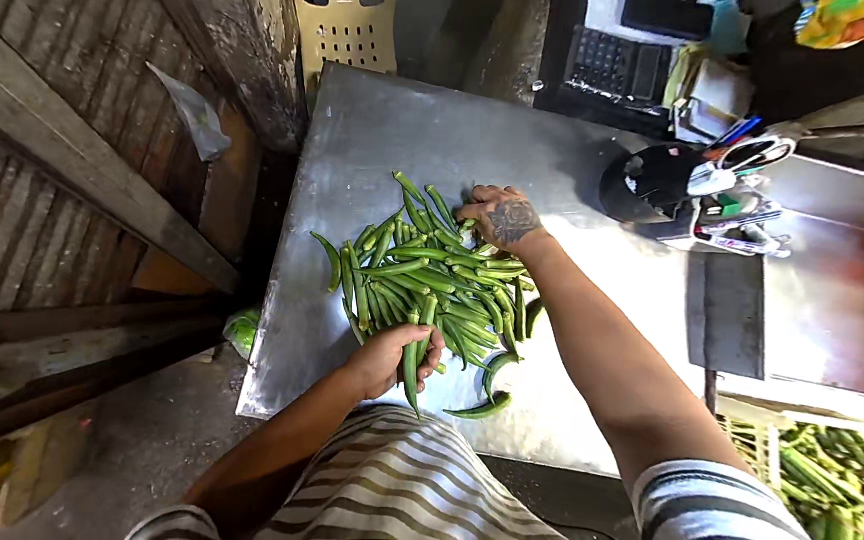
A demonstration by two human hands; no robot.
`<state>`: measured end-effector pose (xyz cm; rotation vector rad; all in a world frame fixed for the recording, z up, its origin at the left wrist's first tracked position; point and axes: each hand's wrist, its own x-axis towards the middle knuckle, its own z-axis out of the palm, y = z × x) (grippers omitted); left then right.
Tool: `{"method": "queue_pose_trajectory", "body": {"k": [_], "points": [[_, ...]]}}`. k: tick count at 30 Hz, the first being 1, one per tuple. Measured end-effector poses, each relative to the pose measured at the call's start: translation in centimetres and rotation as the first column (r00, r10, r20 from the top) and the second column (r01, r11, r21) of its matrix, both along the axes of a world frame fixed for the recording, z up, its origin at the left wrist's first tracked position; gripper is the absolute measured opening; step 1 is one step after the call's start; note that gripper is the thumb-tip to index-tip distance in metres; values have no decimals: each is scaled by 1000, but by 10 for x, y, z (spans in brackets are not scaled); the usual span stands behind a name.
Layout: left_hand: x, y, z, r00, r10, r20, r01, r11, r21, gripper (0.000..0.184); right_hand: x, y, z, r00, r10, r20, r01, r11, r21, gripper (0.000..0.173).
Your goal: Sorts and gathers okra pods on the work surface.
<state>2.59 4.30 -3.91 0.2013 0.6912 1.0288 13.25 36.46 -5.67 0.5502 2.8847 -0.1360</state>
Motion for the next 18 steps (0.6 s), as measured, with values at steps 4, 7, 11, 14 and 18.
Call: {"method": "queue_pose_trajectory", "body": {"k": [4, 7, 11, 14, 18], "points": [[1, 1, 1, 1000, -9, -17, 9, 1000, 4, 39, -4, -1, 8, 999, -19, 35, 20, 999, -28, 20], [-1, 2, -4, 1000, -13, 13, 13, 1000, 2, 39, -10, -1, 17, 996, -47, 80, 49, 998, -23, 33], [-6, 1, -7, 999, 3, 49, -2, 1000, -18, 40, -25, -6, 23, 998, 35, 61, -35, 999, 5, 34], [-7, 1, -7, 997, 21, 71, -18, 999, -35, 40, -38, -13, 20, 993, 96, 64, -97, 995, 22, 33], [-9, -2, -10, 992, 63, 110, -60, 998, -31, 40, -59, -28, 23, 995, 31, -97, -37, 998, -58, 28]]}}
